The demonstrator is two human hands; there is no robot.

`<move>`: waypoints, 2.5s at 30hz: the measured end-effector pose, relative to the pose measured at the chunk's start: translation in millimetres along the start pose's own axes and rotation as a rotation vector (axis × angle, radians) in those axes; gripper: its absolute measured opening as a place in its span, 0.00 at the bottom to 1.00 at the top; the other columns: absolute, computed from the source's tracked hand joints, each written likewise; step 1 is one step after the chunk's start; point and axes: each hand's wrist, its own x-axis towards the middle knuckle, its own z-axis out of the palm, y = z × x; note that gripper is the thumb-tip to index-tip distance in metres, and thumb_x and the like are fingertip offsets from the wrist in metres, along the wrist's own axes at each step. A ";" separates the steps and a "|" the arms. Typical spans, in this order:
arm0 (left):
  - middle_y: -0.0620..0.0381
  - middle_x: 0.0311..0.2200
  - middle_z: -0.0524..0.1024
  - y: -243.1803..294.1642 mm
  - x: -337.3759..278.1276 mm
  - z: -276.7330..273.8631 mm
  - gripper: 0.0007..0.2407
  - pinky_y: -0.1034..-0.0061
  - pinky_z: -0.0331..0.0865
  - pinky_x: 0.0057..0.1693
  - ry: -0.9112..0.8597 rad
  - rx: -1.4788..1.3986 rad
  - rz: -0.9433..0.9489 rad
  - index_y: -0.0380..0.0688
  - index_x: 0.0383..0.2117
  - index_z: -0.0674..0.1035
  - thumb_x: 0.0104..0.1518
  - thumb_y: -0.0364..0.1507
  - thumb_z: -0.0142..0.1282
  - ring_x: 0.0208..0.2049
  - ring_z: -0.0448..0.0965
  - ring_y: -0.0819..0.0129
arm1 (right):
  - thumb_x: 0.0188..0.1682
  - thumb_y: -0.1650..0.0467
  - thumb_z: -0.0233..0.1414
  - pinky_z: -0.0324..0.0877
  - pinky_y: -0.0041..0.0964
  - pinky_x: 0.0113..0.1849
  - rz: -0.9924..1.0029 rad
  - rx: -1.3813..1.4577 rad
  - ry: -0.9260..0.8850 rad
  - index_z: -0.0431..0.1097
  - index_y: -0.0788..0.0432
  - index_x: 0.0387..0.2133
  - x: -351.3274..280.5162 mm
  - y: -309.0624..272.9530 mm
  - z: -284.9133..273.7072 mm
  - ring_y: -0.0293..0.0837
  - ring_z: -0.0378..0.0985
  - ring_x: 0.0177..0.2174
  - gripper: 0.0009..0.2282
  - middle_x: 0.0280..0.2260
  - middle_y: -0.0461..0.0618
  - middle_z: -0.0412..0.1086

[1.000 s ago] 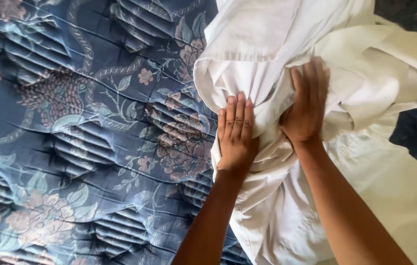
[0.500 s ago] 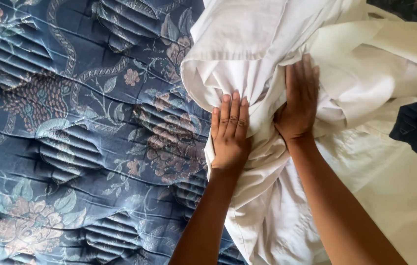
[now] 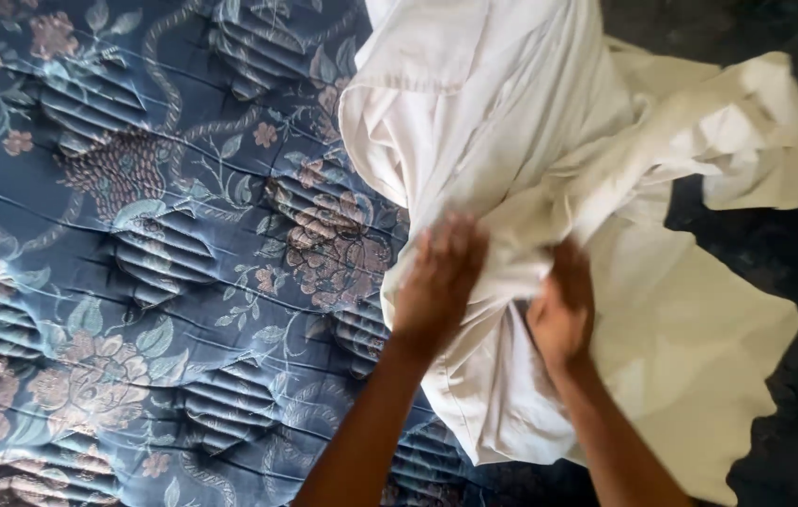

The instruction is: The person folds a white bed sheet on a blue floral mattress. They smooth the fabric with both hands, fold the edges, and roll the sheet into a compact bundle.

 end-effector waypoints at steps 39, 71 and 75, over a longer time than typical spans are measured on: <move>0.40 0.72 0.47 224.9 -321.0 -30.7 0.29 0.61 0.37 0.73 -0.493 0.069 -0.060 0.30 0.69 0.52 0.59 0.27 0.41 0.73 0.44 0.52 | 0.40 0.81 0.44 0.46 0.59 0.64 0.450 -0.228 -0.362 0.58 0.63 0.64 -344.9 -108.9 -144.2 0.57 0.53 0.67 0.31 0.65 0.62 0.56; 0.37 0.69 0.60 26.5 -193.5 4.9 0.27 0.54 0.52 0.73 -0.152 0.020 -0.052 0.28 0.65 0.61 0.63 0.32 0.52 0.71 0.58 0.47 | 0.55 0.68 0.44 0.46 0.61 0.66 0.335 -0.038 -0.141 0.57 0.69 0.63 -205.7 -170.4 18.1 0.65 0.55 0.66 0.24 0.66 0.68 0.56; 0.39 0.69 0.59 24.3 -194.8 7.3 0.24 0.54 0.53 0.73 -0.141 0.026 -0.045 0.30 0.65 0.63 0.65 0.33 0.49 0.72 0.58 0.48 | 0.54 0.68 0.43 0.45 0.61 0.65 0.355 -0.066 -0.206 0.58 0.68 0.63 -213.8 -169.5 20.0 0.65 0.55 0.67 0.24 0.66 0.68 0.55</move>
